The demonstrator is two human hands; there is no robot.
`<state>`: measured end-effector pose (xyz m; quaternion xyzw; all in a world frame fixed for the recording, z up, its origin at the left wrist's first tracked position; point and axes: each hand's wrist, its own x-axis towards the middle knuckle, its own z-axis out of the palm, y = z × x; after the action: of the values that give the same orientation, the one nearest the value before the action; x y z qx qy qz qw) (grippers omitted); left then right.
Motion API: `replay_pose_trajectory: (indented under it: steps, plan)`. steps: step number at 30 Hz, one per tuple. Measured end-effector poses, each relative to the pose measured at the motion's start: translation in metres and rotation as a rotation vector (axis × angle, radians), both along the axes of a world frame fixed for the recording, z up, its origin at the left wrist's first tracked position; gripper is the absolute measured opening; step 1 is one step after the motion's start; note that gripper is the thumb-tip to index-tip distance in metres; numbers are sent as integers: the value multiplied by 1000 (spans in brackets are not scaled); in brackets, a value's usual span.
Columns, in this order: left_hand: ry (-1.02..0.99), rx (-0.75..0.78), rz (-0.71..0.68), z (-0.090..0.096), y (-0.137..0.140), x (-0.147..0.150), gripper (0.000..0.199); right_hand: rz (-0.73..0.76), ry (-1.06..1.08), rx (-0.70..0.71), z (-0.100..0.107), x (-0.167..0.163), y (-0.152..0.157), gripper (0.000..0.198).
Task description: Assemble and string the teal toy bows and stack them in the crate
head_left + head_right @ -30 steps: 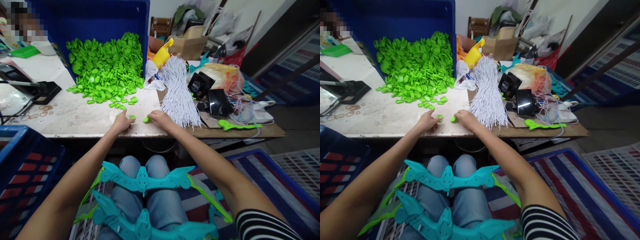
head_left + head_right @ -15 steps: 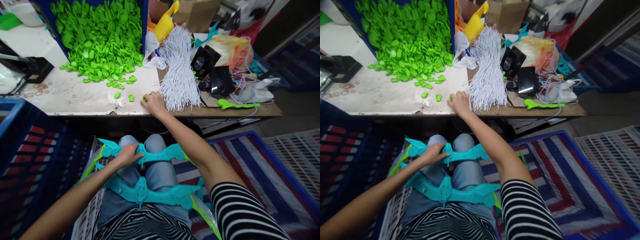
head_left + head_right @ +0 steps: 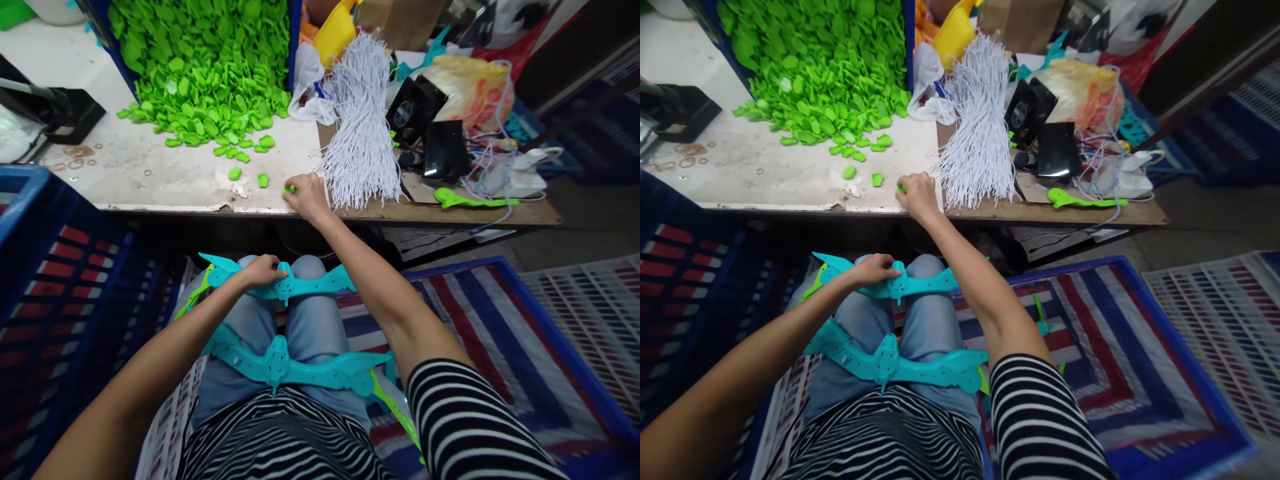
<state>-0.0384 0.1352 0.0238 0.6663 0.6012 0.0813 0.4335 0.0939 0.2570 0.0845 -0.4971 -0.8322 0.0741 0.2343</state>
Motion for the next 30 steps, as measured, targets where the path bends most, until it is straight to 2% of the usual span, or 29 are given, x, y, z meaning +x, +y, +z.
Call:
replay_pose_trajectory:
  steps: [2, 5, 8, 10, 14, 18, 20, 23, 26, 30]
  plan:
    - [-74, -70, 85, -1, 1, -2, 19, 143, 110, 44, -10, 8, -27, 22]
    - [-233, -135, 137, -3, 2, -6, 15, 367, 169, 64, -39, 28, -88, 24]
    - [-385, -257, 135, -8, 4, -10, 18, 421, 123, 60, -72, 49, -139, 24]
    - [-465, -332, 158, -12, 6, -11, 24, 405, 97, 60, -88, 54, -155, 25]
    - [-543, -370, 186, -19, 10, -12, 32, 360, 88, 63, -100, 49, -157, 26]
    - [-571, -391, 102, -15, 8, -18, 37, 237, 119, -2, -100, 39, -156, 20]
    - [-564, -373, 34, -11, 6, -21, 41, 121, 160, -110, -100, 34, -158, 19]
    - [-543, -326, 18, -8, 2, -25, 44, -5, 242, -365, -99, 27, -156, 34]
    - [-504, -311, 94, -9, 2, -26, 40, -34, 276, -570, -96, 20, -145, 55]
    - [-451, -307, 145, -13, 3, -30, 31, -11, 232, -662, -92, 12, -133, 63]
